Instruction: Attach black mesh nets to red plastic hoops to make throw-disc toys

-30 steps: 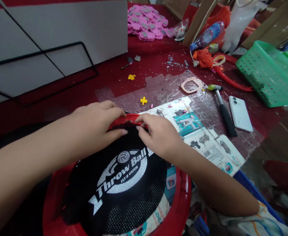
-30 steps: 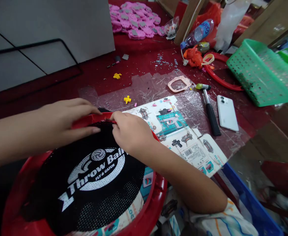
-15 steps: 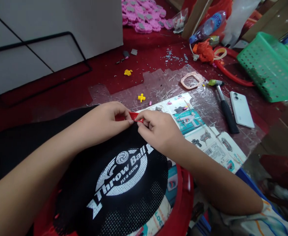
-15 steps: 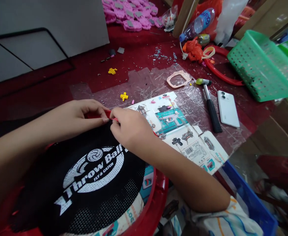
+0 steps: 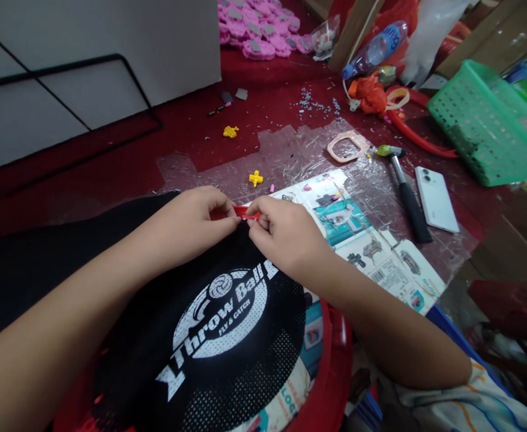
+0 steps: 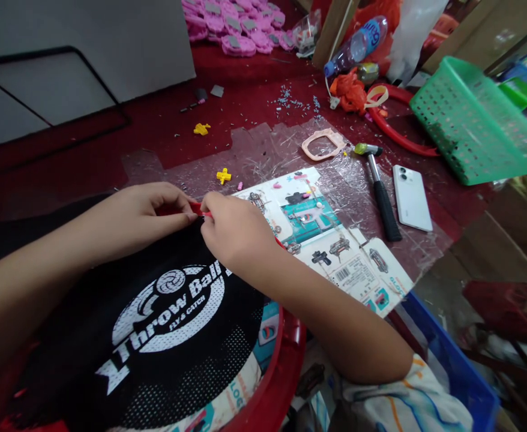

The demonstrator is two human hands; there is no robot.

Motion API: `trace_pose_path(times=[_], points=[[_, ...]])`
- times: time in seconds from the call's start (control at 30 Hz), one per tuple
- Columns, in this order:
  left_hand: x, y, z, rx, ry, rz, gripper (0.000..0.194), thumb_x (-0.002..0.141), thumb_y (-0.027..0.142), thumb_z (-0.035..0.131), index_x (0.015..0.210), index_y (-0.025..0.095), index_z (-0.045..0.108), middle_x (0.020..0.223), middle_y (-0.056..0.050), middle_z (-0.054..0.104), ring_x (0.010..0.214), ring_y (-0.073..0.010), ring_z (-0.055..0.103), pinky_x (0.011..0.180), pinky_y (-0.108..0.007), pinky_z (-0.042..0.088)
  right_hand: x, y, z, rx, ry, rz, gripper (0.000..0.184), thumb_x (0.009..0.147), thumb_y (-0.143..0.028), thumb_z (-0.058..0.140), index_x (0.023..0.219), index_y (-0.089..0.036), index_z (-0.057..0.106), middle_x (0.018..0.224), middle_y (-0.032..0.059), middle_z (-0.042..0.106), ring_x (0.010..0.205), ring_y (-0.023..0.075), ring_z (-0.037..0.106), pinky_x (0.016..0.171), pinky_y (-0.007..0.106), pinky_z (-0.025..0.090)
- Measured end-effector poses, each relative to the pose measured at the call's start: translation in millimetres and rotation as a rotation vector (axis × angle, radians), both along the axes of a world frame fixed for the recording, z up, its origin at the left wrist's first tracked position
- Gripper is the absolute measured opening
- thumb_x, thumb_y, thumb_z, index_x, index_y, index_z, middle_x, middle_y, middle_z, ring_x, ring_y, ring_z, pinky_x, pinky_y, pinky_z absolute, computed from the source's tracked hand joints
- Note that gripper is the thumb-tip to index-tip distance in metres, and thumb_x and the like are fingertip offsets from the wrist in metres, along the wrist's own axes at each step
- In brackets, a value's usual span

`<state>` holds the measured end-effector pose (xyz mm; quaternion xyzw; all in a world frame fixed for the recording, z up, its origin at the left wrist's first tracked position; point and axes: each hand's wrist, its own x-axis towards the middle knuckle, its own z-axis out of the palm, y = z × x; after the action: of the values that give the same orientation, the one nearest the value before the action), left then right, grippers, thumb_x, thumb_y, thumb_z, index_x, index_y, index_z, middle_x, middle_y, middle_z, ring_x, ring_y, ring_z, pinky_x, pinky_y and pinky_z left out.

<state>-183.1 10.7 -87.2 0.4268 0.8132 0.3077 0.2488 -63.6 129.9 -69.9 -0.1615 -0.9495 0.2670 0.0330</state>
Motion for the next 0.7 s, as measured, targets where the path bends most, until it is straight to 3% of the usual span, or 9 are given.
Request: trace_pose_path(times=[0.23, 0.7], points=[[1.1, 1.6, 2.3, -0.027, -0.003, -0.001, 0.023, 0.078, 0.040, 0.052, 0.074, 0.020, 0.062, 0.084, -0.005, 0.065, 0.075, -0.0215, 0.060, 0.066, -0.033, 0.045, -2.1, -1.0, 0.6, 0.049, -0.020, -0.021, 0.015, 0.081, -0.014, 0.050, 0.091, -0.016, 0.061, 0.063, -0.0015, 0.056, 0.059, 0.0120, 0.047, 0.059, 0.024, 0.030], [2.1, 1.4, -2.0, -0.017, 0.139, -0.051, 0.022, 0.082, 0.035, 0.043, 0.074, 0.019, 0.055, 0.082, -0.005, 0.058, 0.077, -0.0209, 0.055, 0.069, -0.034, 0.041, -0.9, 1.7, 0.7, -0.007, 0.015, -0.039, 0.019, 0.080, -0.012, 0.048, 0.094, -0.016, 0.062, 0.059, -0.0030, 0.053, 0.058, 0.0120, 0.048, 0.058, 0.023, 0.031]])
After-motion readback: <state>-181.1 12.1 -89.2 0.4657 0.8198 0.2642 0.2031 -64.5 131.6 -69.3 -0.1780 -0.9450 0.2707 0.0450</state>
